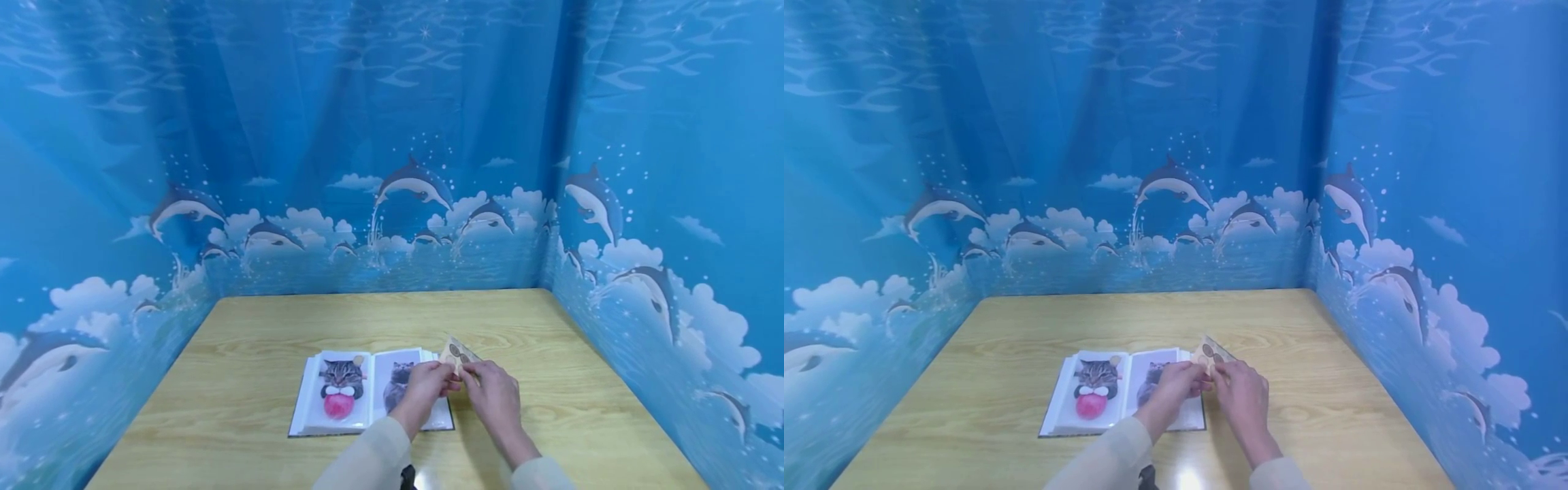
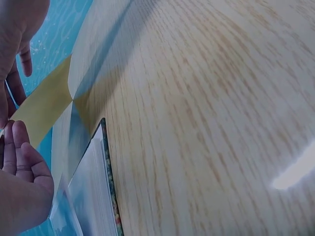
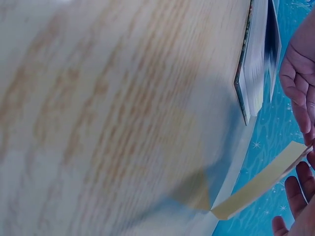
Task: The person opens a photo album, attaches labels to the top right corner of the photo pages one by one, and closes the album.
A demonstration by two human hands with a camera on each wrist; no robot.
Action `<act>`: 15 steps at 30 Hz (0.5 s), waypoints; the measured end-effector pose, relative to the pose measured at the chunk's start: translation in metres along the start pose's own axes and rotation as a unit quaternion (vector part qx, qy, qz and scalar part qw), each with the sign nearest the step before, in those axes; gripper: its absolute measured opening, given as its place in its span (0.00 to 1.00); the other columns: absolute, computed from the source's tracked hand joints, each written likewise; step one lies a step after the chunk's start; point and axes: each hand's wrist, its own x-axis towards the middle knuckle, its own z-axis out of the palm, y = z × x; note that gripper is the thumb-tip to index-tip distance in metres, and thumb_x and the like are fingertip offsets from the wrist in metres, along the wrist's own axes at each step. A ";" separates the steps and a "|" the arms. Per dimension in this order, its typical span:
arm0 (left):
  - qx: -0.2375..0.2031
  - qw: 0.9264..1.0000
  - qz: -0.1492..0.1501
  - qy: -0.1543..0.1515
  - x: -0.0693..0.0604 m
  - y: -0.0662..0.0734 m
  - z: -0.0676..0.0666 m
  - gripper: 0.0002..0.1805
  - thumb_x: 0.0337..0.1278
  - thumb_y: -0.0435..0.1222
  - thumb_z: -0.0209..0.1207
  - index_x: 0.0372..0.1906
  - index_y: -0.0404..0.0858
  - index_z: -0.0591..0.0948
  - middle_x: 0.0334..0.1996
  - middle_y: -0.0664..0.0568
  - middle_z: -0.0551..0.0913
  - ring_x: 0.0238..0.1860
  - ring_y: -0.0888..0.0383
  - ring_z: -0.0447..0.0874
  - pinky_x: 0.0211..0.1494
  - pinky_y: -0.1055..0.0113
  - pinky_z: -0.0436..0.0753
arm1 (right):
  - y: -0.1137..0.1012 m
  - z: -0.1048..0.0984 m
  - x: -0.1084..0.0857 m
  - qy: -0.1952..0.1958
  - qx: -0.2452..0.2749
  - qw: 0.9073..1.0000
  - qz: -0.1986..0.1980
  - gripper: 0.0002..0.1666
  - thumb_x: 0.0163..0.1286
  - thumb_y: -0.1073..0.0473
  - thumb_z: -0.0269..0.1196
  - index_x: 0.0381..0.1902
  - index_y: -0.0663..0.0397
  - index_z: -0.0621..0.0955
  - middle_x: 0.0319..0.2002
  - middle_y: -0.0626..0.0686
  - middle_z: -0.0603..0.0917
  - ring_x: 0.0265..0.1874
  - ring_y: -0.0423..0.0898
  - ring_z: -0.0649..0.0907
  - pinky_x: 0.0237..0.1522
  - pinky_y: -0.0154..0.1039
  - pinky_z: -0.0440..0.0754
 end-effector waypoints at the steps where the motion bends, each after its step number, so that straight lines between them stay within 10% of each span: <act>1: -0.003 1.000 -0.001 0.000 0.000 0.000 0.000 0.10 0.60 0.33 0.59 0.40 0.29 0.84 0.30 0.46 0.88 0.27 0.59 0.86 0.35 0.67 0.82 | 0.000 0.000 0.000 0.002 0.000 1.000 0.000 0.11 0.63 0.57 0.70 0.42 0.53 0.88 0.39 0.54 0.87 0.37 0.54 0.84 0.46 0.59 0.77; 15: 0.034 0.999 0.002 0.006 -0.001 0.002 -0.002 0.09 0.63 0.33 0.59 0.39 0.30 0.85 0.29 0.48 0.88 0.29 0.58 0.86 0.44 0.54 0.85 | -0.002 0.001 0.000 0.009 -0.003 1.000 0.002 0.12 0.62 0.55 0.70 0.42 0.53 0.87 0.39 0.55 0.87 0.39 0.55 0.84 0.48 0.59 0.76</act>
